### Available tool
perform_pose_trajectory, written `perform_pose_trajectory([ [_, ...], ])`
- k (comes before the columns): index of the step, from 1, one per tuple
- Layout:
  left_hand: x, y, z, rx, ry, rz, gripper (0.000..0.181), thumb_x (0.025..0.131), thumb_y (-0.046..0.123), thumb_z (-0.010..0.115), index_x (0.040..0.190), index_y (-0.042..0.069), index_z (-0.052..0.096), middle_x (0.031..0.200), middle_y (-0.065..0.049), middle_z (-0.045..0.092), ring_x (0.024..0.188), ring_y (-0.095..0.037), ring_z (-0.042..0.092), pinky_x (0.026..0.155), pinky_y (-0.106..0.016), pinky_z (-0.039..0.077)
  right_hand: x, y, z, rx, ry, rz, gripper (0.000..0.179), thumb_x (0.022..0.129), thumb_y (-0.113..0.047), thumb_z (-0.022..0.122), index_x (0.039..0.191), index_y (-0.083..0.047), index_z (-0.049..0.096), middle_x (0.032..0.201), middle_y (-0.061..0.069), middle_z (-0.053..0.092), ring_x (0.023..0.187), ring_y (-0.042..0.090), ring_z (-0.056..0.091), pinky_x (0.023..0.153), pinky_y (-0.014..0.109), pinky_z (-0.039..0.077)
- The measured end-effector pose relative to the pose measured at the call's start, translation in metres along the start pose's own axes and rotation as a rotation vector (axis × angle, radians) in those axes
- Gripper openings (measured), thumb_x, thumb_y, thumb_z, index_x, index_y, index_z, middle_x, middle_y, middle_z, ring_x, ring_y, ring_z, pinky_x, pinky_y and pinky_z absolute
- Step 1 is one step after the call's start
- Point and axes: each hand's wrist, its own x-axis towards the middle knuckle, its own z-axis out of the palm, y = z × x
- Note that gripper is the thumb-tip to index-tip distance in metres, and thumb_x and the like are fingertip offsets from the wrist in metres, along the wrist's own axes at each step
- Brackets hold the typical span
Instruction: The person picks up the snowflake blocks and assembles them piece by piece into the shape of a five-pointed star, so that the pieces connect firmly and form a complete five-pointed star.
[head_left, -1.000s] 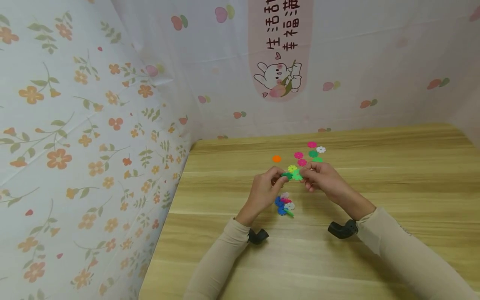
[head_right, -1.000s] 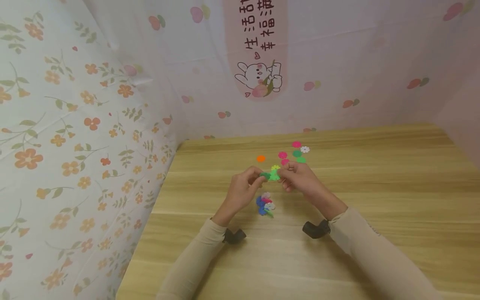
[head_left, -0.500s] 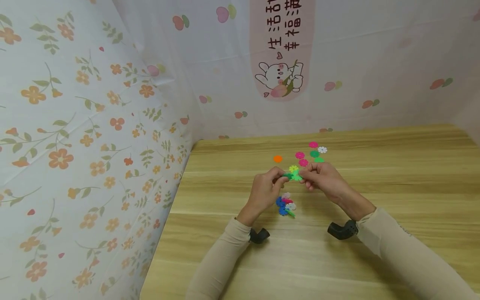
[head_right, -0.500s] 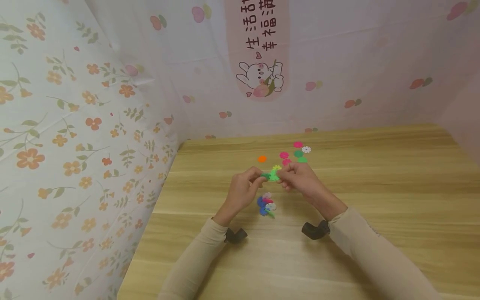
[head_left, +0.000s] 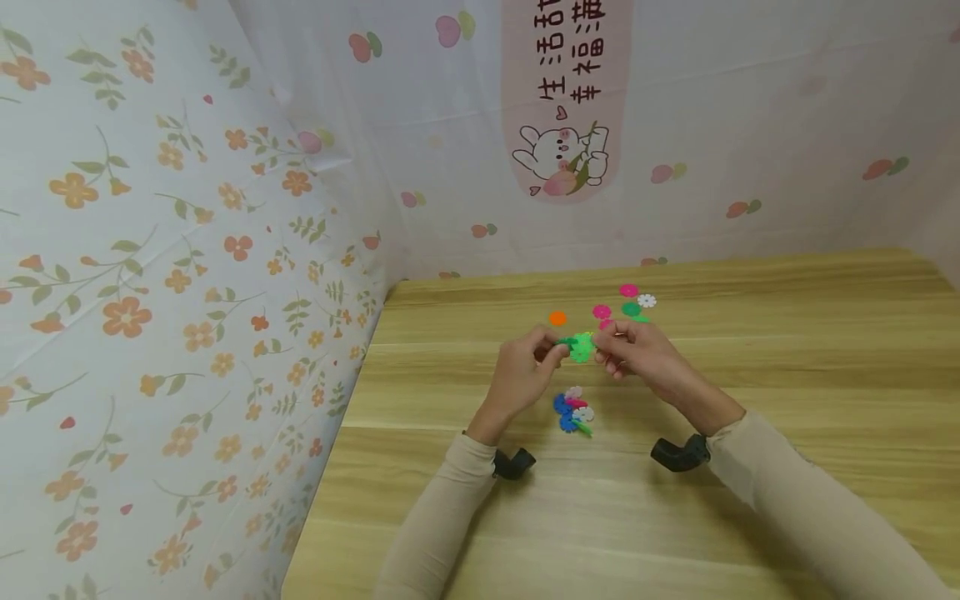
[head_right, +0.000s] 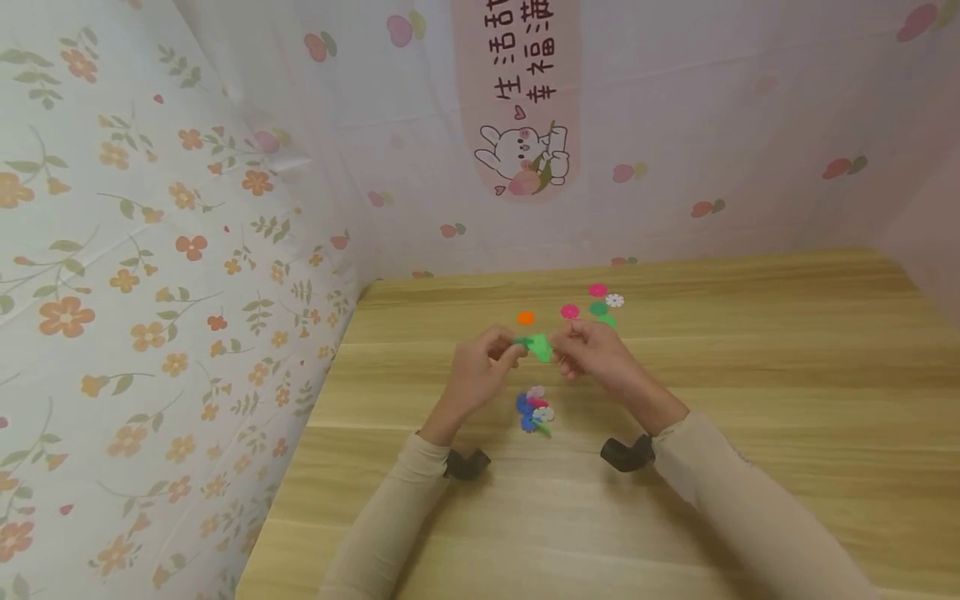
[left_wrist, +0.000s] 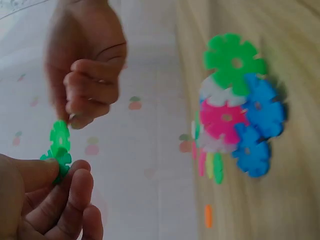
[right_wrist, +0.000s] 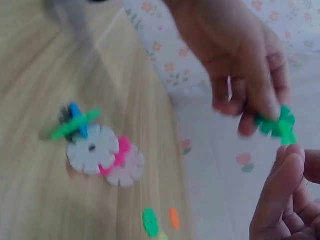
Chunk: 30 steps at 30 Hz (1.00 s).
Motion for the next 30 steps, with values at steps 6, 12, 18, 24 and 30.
perform_pose_trajectory([
  [6, 0.003, -0.005, -0.011, -0.066, 0.063, -0.037, 0.007, 0.1, 0.011, 0.063, 0.103, 0.005, 0.064, 0.083, -0.002, 0.07, 0.065, -0.012, 0.064, 0.057, -0.023, 0.052, 0.017, 0.012, -0.006, -0.069, 0.064, -0.001, 0.034, 0.103, -0.026, 0.058, 0.114, 0.006, 0.051, 0.078, 0.006, 0.062, 0.06, 0.014, 0.057, 0.059, 0.026, 0.055],
  [12, -0.002, -0.004, -0.009, -0.099, 0.028, -0.066, 0.008, 0.1, 0.012, 0.063, 0.103, 0.004, 0.064, 0.083, -0.003, 0.069, 0.068, -0.022, 0.066, 0.058, -0.024, 0.053, 0.035, 0.042, -0.008, -0.14, 0.061, 0.059, 0.035, 0.102, -0.024, 0.061, 0.128, -0.001, 0.056, 0.079, 0.013, 0.06, 0.061, 0.02, 0.058, 0.058, 0.031, 0.053],
  [18, -0.003, -0.006, -0.005, -0.08, 0.022, -0.069, 0.008, 0.1, 0.013, 0.063, 0.103, 0.006, 0.063, 0.082, -0.001, 0.068, 0.066, -0.014, 0.063, 0.058, -0.023, 0.052, 0.048, 0.062, -0.004, -0.225, 0.014, 0.098, 0.036, 0.102, -0.02, 0.06, 0.135, -0.008, 0.053, 0.068, 0.008, 0.055, 0.053, 0.016, 0.054, 0.051, 0.026, 0.049],
  [24, -0.004, -0.006, -0.003, -0.058, 0.014, -0.052, 0.008, 0.101, 0.013, 0.062, 0.103, 0.006, 0.063, 0.082, -0.002, 0.068, 0.066, -0.009, 0.062, 0.06, -0.022, 0.052, 0.053, 0.072, -0.002, -0.206, -0.01, 0.174, 0.048, 0.102, -0.02, 0.059, 0.145, -0.007, 0.043, 0.073, 0.01, 0.059, 0.055, 0.014, 0.057, 0.054, 0.025, 0.053],
  [30, -0.003, -0.005, -0.004, -0.051, -0.001, -0.042, 0.008, 0.101, 0.014, 0.061, 0.103, 0.006, 0.062, 0.083, -0.003, 0.069, 0.067, -0.018, 0.066, 0.062, -0.021, 0.052, 0.059, 0.078, 0.0, -0.318, -0.007, 0.152, 0.062, 0.099, -0.023, 0.063, 0.152, -0.006, 0.037, 0.075, 0.011, 0.061, 0.053, 0.017, 0.061, 0.054, 0.028, 0.054],
])
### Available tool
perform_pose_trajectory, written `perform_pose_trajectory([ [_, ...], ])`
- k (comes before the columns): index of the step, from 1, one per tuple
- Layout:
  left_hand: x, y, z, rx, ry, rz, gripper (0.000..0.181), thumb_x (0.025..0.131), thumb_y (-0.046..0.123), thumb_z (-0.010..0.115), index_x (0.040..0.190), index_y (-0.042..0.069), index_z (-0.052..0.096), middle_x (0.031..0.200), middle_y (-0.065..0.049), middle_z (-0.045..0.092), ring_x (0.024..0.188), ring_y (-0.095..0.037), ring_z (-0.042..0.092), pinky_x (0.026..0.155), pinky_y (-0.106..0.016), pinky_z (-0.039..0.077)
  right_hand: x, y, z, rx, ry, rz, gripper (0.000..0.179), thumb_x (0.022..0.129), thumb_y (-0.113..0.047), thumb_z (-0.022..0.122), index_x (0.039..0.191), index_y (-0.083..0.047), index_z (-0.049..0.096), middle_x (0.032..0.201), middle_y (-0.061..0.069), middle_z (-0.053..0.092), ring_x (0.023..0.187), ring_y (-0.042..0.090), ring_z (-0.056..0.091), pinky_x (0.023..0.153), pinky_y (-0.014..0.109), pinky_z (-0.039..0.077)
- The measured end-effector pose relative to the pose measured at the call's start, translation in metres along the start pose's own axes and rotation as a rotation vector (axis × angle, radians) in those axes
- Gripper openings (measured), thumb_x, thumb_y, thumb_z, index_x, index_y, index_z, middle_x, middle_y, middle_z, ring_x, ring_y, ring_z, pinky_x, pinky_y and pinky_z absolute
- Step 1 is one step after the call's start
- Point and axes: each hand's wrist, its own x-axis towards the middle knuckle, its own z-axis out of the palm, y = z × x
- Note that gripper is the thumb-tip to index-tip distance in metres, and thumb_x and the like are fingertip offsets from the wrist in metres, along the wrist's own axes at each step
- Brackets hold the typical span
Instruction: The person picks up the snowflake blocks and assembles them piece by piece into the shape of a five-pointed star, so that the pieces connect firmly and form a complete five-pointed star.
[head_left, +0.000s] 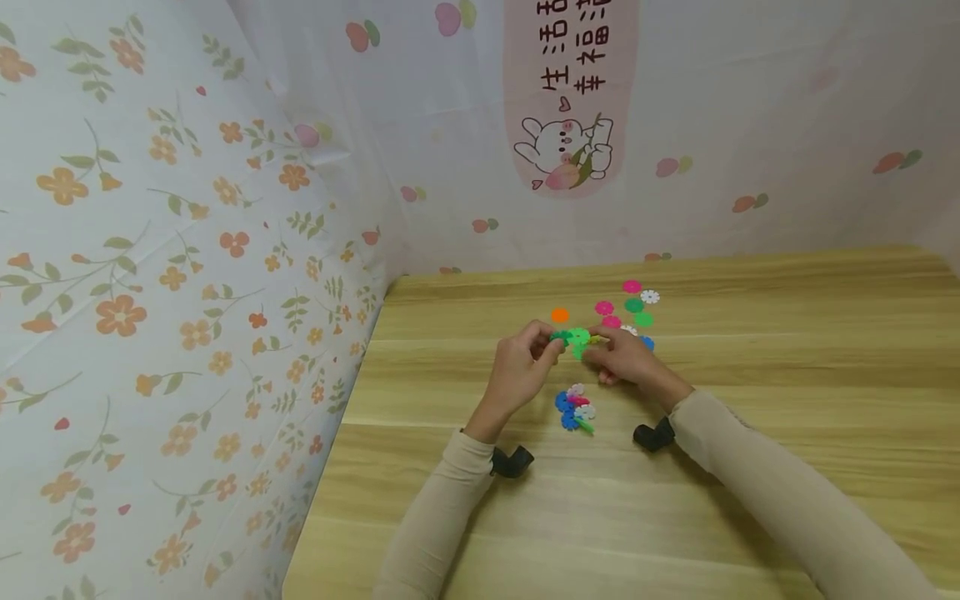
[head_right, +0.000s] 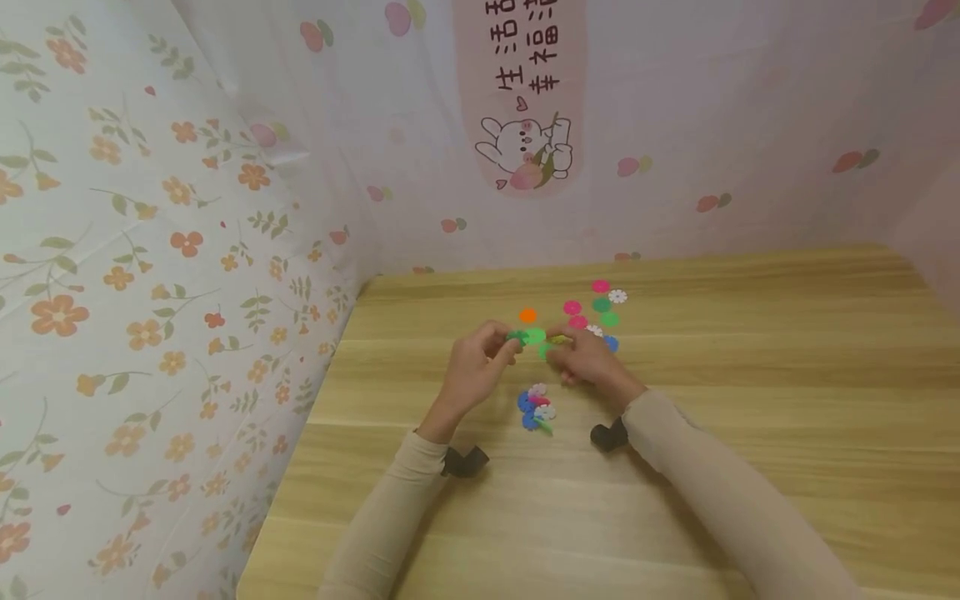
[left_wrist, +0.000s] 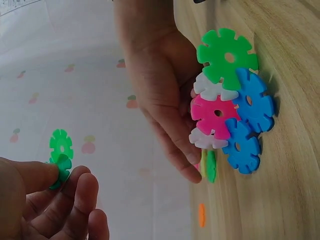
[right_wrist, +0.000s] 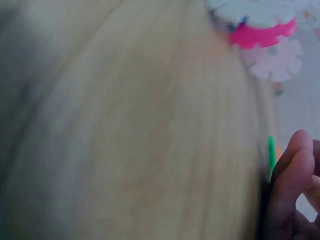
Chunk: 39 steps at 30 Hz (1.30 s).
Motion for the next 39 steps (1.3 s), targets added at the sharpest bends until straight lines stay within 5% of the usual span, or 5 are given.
perform_pose_trajectory([
  [7, 0.001, 0.0, 0.001, 0.017, -0.006, -0.015, 0.007, 0.101, 0.015, 0.061, 0.102, 0.007, 0.063, 0.084, 0.0, 0.069, 0.066, -0.004, 0.06, 0.06, -0.021, 0.052, 0.0, -0.002, 0.001, -0.232, 0.011, -0.088, 0.063, 0.095, -0.021, 0.068, 0.147, -0.001, 0.041, 0.066, 0.006, 0.061, 0.049, 0.019, 0.062, 0.05, 0.03, 0.051],
  [13, 0.001, 0.001, 0.001, 0.022, -0.008, -0.014, 0.008, 0.101, 0.015, 0.062, 0.103, 0.007, 0.063, 0.083, 0.001, 0.068, 0.066, -0.003, 0.059, 0.06, -0.021, 0.051, -0.001, -0.006, 0.001, -0.285, 0.018, -0.102, 0.062, 0.094, -0.018, 0.067, 0.146, 0.001, 0.04, 0.066, 0.006, 0.061, 0.047, 0.017, 0.061, 0.048, 0.029, 0.048],
  [18, 0.001, 0.001, 0.002, 0.019, -0.012, -0.03, 0.006, 0.1, 0.014, 0.063, 0.103, 0.009, 0.063, 0.083, 0.003, 0.068, 0.066, -0.003, 0.059, 0.061, -0.02, 0.05, 0.0, -0.005, 0.0, -0.28, 0.017, -0.082, 0.062, 0.094, -0.02, 0.07, 0.143, 0.002, 0.041, 0.067, 0.006, 0.062, 0.047, 0.017, 0.061, 0.05, 0.028, 0.046],
  [30, 0.003, 0.004, 0.0, 0.037, -0.019, -0.026, 0.005, 0.1, 0.013, 0.063, 0.102, 0.008, 0.062, 0.082, 0.002, 0.068, 0.065, -0.004, 0.057, 0.059, -0.02, 0.049, -0.013, -0.006, -0.002, -0.284, 0.1, -0.164, 0.019, 0.087, -0.014, 0.077, 0.094, -0.007, 0.06, 0.079, 0.005, 0.053, 0.065, 0.019, 0.049, 0.059, 0.032, 0.043],
  [39, 0.003, 0.005, -0.001, 0.057, -0.026, -0.014, 0.006, 0.1, 0.014, 0.063, 0.101, 0.007, 0.062, 0.082, -0.003, 0.069, 0.065, -0.005, 0.056, 0.059, -0.02, 0.048, -0.038, -0.033, -0.025, -0.076, 0.087, -0.106, 0.027, 0.096, -0.02, 0.069, 0.115, -0.002, 0.06, 0.083, 0.017, 0.065, 0.068, 0.03, 0.063, 0.061, 0.034, 0.053],
])
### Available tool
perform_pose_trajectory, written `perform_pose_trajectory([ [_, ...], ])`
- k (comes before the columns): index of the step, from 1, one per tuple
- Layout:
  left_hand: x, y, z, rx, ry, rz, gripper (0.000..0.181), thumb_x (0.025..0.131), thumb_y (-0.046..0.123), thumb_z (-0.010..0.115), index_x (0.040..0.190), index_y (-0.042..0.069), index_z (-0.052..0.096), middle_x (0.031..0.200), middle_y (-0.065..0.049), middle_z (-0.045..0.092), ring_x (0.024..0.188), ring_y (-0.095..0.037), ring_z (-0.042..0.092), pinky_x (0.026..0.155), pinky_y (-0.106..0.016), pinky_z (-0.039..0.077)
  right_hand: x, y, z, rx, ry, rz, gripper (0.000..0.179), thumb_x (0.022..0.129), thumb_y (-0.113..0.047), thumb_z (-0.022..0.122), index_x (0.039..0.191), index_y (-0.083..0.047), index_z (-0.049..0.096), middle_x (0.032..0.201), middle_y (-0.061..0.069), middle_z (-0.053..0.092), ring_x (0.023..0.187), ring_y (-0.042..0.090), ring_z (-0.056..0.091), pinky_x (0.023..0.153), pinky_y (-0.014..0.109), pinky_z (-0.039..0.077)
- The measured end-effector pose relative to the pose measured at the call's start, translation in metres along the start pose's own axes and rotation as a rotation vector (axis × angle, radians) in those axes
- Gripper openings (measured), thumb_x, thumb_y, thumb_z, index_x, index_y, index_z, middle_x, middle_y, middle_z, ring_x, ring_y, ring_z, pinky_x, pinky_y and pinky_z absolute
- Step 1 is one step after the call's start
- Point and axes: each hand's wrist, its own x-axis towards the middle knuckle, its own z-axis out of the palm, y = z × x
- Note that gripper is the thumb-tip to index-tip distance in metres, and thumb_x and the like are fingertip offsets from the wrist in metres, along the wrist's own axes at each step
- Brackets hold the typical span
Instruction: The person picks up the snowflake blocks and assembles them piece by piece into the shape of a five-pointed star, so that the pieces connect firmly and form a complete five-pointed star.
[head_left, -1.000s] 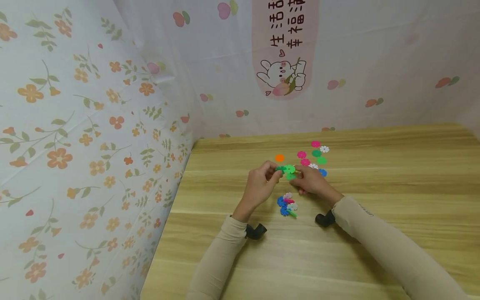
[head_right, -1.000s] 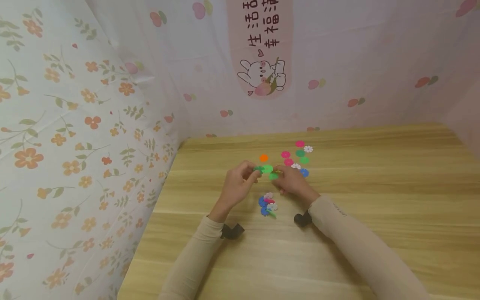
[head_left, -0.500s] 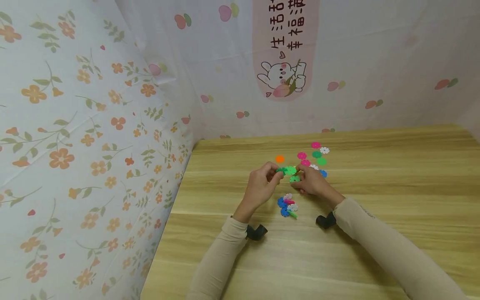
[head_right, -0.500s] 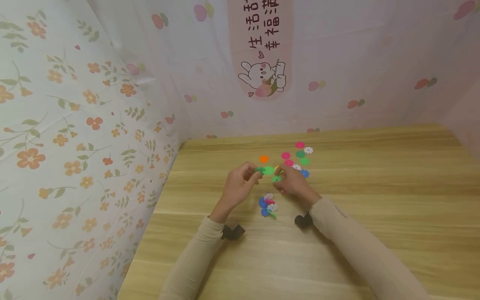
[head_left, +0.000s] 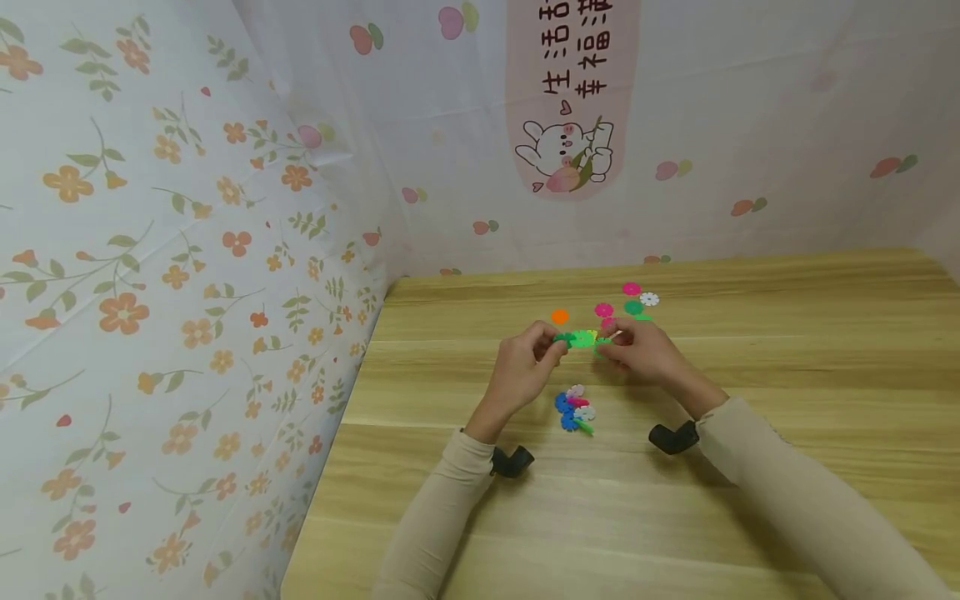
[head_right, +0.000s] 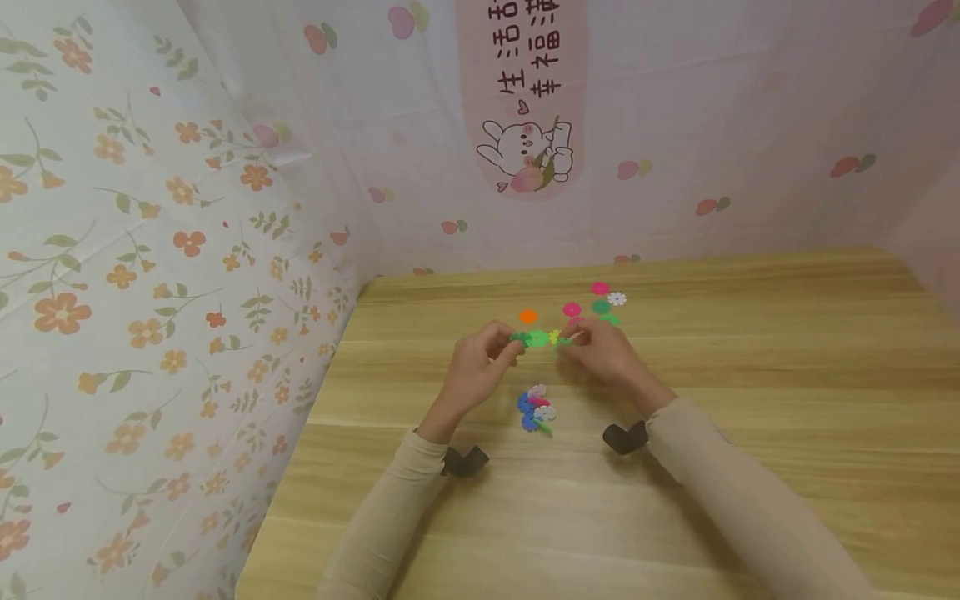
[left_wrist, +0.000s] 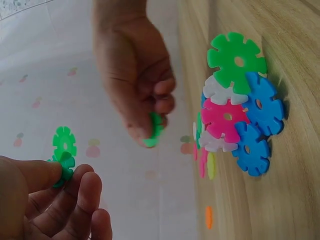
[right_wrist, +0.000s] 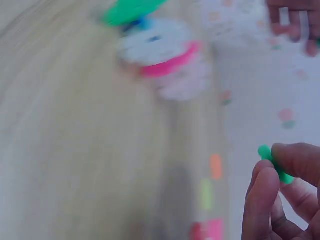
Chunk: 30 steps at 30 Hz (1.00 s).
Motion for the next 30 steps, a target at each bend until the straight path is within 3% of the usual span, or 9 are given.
perform_pose_trajectory([
  [4, 0.0, 0.001, 0.0, 0.013, -0.005, 0.002, 0.005, 0.1, 0.014, 0.063, 0.101, 0.008, 0.062, 0.082, -0.003, 0.069, 0.066, -0.004, 0.056, 0.06, -0.019, 0.048, -0.009, -0.017, -0.014, 0.123, 0.027, -0.04, 0.031, 0.099, -0.02, 0.065, 0.122, 0.001, 0.058, 0.092, 0.02, 0.068, 0.077, 0.03, 0.066, 0.072, 0.036, 0.058],
  [11, 0.001, 0.004, 0.001, 0.039, -0.023, -0.006, 0.005, 0.099, 0.013, 0.064, 0.101, 0.008, 0.063, 0.08, 0.001, 0.067, 0.066, -0.005, 0.054, 0.06, -0.018, 0.047, -0.021, -0.038, -0.021, 0.288, 0.061, -0.09, 0.035, 0.098, -0.023, 0.066, 0.121, 0.003, 0.06, 0.092, 0.01, 0.069, 0.071, 0.018, 0.068, 0.071, 0.032, 0.059],
  [18, 0.002, 0.01, 0.003, 0.045, -0.037, 0.008, 0.007, 0.099, 0.012, 0.065, 0.102, 0.007, 0.064, 0.08, 0.002, 0.066, 0.067, -0.005, 0.056, 0.063, -0.016, 0.049, -0.028, -0.05, -0.013, 0.303, 0.054, -0.158, 0.032, 0.097, -0.018, 0.068, 0.117, 0.006, 0.062, 0.101, 0.015, 0.062, 0.077, 0.018, 0.064, 0.072, 0.03, 0.058],
  [30, 0.004, 0.017, 0.004, 0.083, -0.043, 0.066, 0.007, 0.099, 0.011, 0.065, 0.101, 0.005, 0.065, 0.082, -0.001, 0.068, 0.074, -0.007, 0.063, 0.072, -0.015, 0.051, -0.03, -0.054, -0.011, 0.296, 0.051, -0.134, 0.029, 0.098, -0.015, 0.066, 0.114, 0.008, 0.063, 0.095, 0.015, 0.062, 0.073, 0.015, 0.062, 0.072, 0.03, 0.058],
])
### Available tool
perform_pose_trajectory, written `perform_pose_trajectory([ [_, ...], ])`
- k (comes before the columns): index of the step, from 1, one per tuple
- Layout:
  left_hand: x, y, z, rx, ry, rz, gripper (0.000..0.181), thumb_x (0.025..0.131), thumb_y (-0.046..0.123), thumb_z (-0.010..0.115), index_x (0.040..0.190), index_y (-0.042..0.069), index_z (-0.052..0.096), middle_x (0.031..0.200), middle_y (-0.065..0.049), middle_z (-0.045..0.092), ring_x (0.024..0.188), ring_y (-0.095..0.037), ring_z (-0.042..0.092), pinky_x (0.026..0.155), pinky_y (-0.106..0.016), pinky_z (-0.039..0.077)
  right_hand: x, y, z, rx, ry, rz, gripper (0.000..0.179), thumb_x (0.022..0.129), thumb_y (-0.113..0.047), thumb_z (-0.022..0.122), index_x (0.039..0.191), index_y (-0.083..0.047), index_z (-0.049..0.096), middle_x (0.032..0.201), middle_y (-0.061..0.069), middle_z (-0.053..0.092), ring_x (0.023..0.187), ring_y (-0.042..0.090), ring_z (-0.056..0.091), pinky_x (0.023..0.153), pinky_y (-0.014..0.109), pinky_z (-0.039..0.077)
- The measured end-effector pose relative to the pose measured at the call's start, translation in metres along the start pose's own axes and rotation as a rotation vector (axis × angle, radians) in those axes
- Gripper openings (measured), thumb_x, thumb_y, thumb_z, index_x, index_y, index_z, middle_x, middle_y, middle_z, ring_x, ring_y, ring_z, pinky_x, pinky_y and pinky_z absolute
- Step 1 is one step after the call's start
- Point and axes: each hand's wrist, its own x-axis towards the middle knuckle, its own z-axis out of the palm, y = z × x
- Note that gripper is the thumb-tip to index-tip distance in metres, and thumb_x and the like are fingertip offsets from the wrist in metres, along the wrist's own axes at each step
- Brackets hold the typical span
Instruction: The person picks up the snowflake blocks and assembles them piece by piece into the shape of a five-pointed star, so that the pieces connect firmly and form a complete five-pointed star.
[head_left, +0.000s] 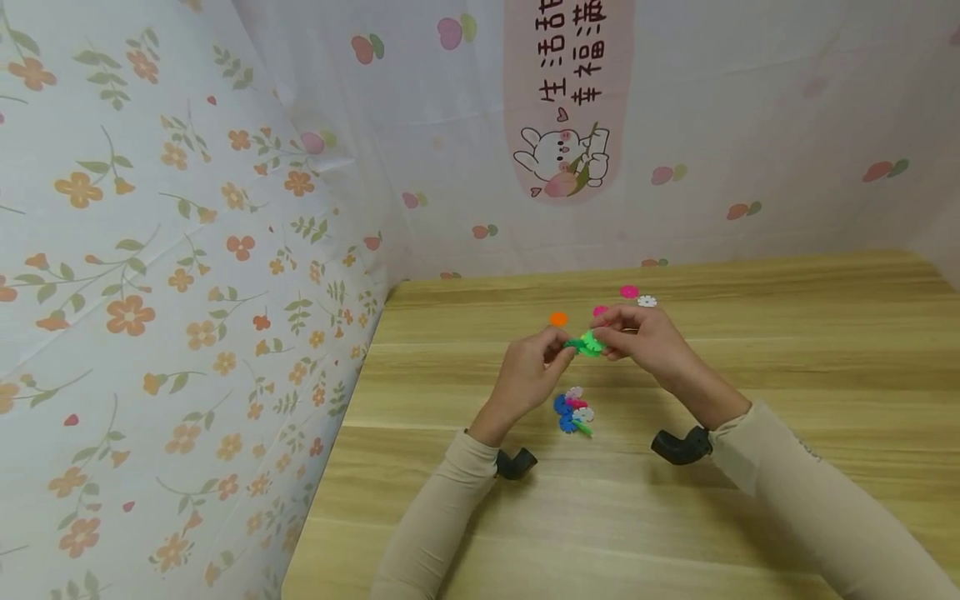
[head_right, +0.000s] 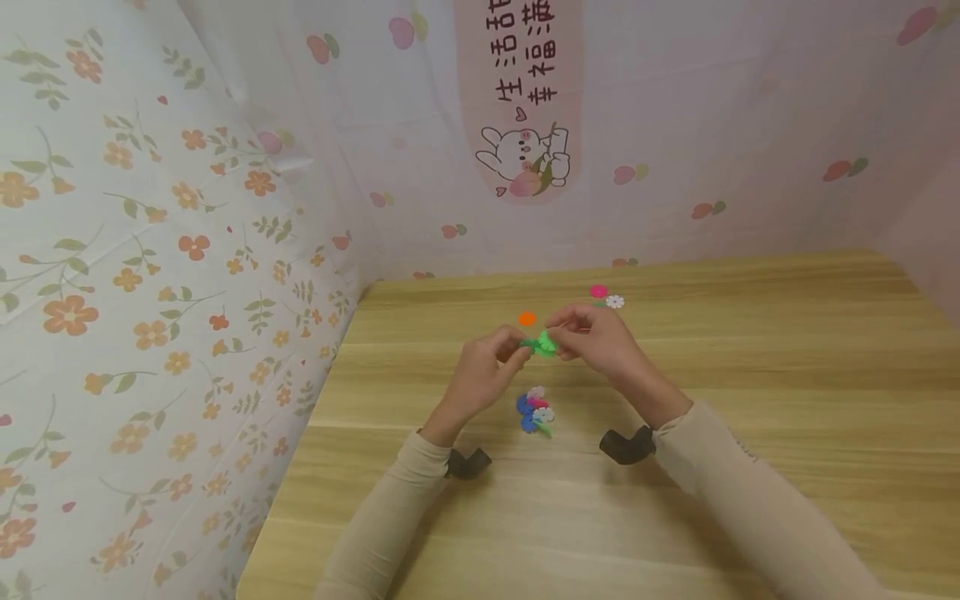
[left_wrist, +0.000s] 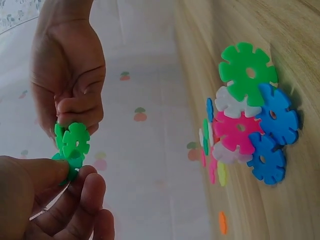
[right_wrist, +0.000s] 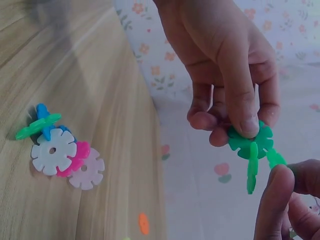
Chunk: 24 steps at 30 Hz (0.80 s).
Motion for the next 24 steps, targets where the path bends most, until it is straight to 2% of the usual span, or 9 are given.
perform_pose_trajectory([
  [6, 0.001, 0.0025, 0.0002, 0.023, -0.003, 0.028, 0.007, 0.099, 0.012, 0.065, 0.101, 0.006, 0.066, 0.081, 0.001, 0.067, 0.074, -0.003, 0.061, 0.074, -0.012, 0.05, 0.0001, 0.0007, 0.0019, -0.024, 0.025, 0.021, 0.026, 0.098, -0.015, 0.067, 0.111, 0.008, 0.064, 0.096, 0.016, 0.062, 0.073, 0.015, 0.062, 0.073, 0.034, 0.059],
  [11, 0.0013, 0.004, -0.0007, 0.027, 0.001, 0.031, 0.007, 0.098, 0.011, 0.066, 0.1, 0.004, 0.067, 0.082, -0.001, 0.07, 0.075, -0.007, 0.065, 0.075, -0.015, 0.052, 0.0004, -0.0002, 0.0042, -0.025, 0.025, 0.031, 0.023, 0.098, -0.012, 0.066, 0.109, 0.008, 0.063, 0.097, 0.016, 0.061, 0.072, 0.015, 0.062, 0.071, 0.03, 0.058],
  [18, 0.0003, 0.0055, -0.0005, 0.101, 0.01, 0.04, 0.007, 0.096, 0.011, 0.069, 0.097, 0.004, 0.069, 0.081, -0.002, 0.071, 0.074, -0.008, 0.066, 0.072, -0.014, 0.051, -0.0009, 0.0005, 0.0057, -0.015, 0.014, 0.026, 0.022, 0.098, -0.009, 0.065, 0.107, 0.011, 0.062, 0.097, 0.015, 0.061, 0.073, 0.015, 0.061, 0.07, 0.027, 0.058],
  [24, -0.0007, 0.0065, 0.0013, 0.15, 0.018, 0.067, 0.006, 0.095, 0.011, 0.07, 0.094, 0.005, 0.07, 0.077, 0.0, 0.07, 0.068, -0.007, 0.062, 0.066, -0.013, 0.047, -0.0016, 0.0027, 0.0086, 0.02, 0.014, 0.036, 0.021, 0.097, -0.008, 0.066, 0.106, 0.011, 0.062, 0.091, 0.011, 0.062, 0.071, 0.015, 0.062, 0.068, 0.025, 0.057],
])
